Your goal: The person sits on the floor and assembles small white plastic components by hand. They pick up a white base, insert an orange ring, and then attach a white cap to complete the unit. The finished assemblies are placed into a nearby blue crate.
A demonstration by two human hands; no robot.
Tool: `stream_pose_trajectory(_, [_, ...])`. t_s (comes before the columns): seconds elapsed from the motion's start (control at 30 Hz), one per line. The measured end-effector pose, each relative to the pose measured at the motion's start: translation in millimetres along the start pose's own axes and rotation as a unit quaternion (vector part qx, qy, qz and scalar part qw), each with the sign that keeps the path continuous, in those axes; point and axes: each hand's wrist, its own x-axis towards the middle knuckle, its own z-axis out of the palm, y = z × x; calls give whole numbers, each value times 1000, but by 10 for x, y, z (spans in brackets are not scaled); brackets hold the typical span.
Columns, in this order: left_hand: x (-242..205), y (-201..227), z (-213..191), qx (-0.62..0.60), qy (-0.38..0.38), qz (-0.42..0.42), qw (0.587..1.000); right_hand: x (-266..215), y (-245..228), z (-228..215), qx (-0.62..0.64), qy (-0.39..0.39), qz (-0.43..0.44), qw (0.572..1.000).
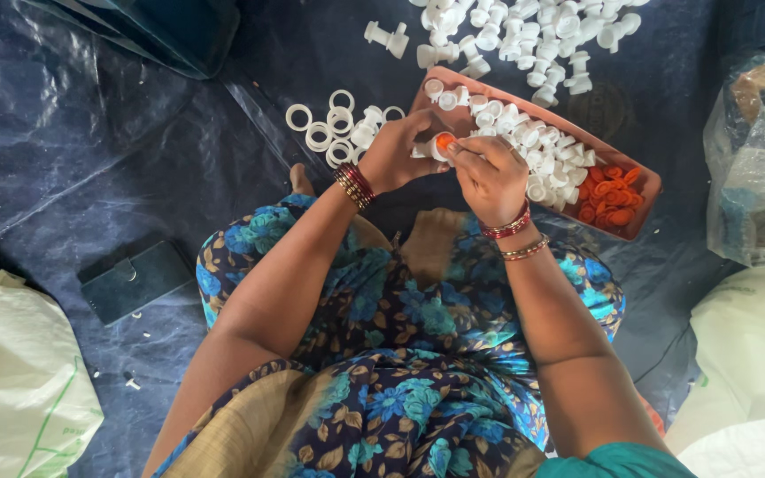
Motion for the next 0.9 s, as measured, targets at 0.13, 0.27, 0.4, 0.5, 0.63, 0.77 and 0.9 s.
stream_pose_trajectory(0.13, [6, -40, 29, -13, 22, -18, 1000, 20, -13, -45, 4, -38, 10, 999])
stream_pose_trajectory(0.27, [2, -86, 35, -72, 34, -26, 996, -1, -10, -58, 20, -46, 18, 999])
stream_pose_trajectory(0.4, [16, -87, 29, 4, 55, -38, 998, -26, 12, -20, 28, -29, 73, 996])
stream_pose_trajectory(0.5, [26, -64, 36, 31, 69, -23, 997, -59, 27, 4, 20, -23, 73, 997])
stream_pose_trajectory(0.63, [45, -40, 24, 87, 80, -9, 993, -85, 38, 21, 56, -2, 105, 993])
stream_pose_trajectory(0.77, [47, -11, 19, 114, 92, 8, 989, -85, 39, 26, 22, -3, 80, 997])
stream_pose_trajectory(0.9, [45, 37, 15, 115, 88, 23, 989, -74, 22, 53, 63, -12, 107, 992])
